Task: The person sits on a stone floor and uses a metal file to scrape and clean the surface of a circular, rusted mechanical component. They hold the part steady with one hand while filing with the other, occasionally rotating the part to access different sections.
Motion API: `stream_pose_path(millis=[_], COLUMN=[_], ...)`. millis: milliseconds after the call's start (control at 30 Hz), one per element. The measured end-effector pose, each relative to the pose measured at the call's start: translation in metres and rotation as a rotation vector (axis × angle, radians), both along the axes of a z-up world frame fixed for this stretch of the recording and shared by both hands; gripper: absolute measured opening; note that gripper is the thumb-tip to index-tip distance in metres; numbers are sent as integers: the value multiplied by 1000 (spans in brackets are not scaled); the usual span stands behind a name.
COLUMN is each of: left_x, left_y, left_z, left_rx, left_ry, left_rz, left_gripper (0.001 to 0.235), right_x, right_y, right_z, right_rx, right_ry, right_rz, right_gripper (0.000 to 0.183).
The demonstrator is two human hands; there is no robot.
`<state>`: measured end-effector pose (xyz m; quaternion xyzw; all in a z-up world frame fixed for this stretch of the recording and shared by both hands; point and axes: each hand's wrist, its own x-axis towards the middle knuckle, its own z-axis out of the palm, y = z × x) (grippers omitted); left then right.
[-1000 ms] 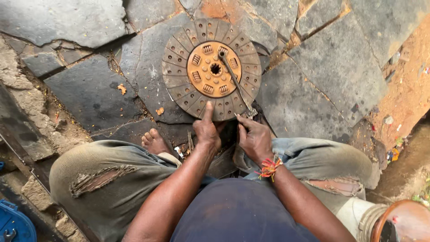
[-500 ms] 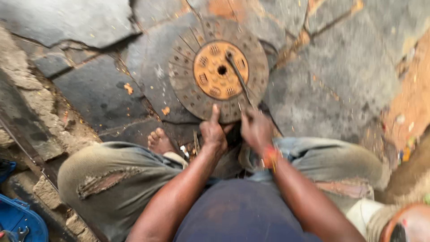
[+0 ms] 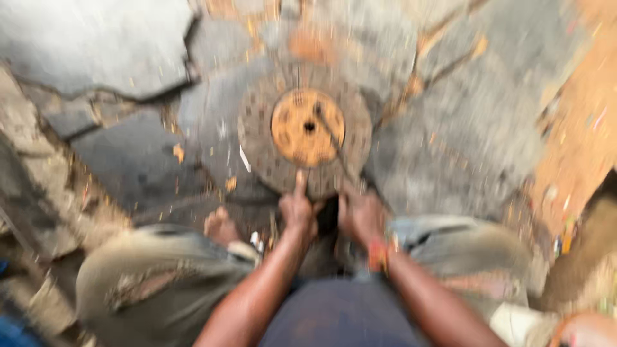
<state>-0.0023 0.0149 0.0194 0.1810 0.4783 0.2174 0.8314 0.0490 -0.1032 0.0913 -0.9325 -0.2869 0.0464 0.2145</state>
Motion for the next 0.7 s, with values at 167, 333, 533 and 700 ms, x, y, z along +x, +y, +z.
stream_pose_path(millis=[167,333,533,700], left_x=[-7,-9,-18,-15], left_y=[-14,6,-15,-26], left_z=[-19,-2,-3,-8], left_rx=[253,195,-114,-235], left_ry=[172,178,-108,-331], left_rz=[29,102,-59,-128], left_gripper=[73,74,71,67], right_x=[17,13,-9,-16], right_y=[20,-3,-20,-13], right_z=[-11,12,22,30], right_rx=[64,86,230,202], right_ry=[-4,7,98,-48], right_rz=[57,240,144,213], right_gripper=[23,20,29,20])
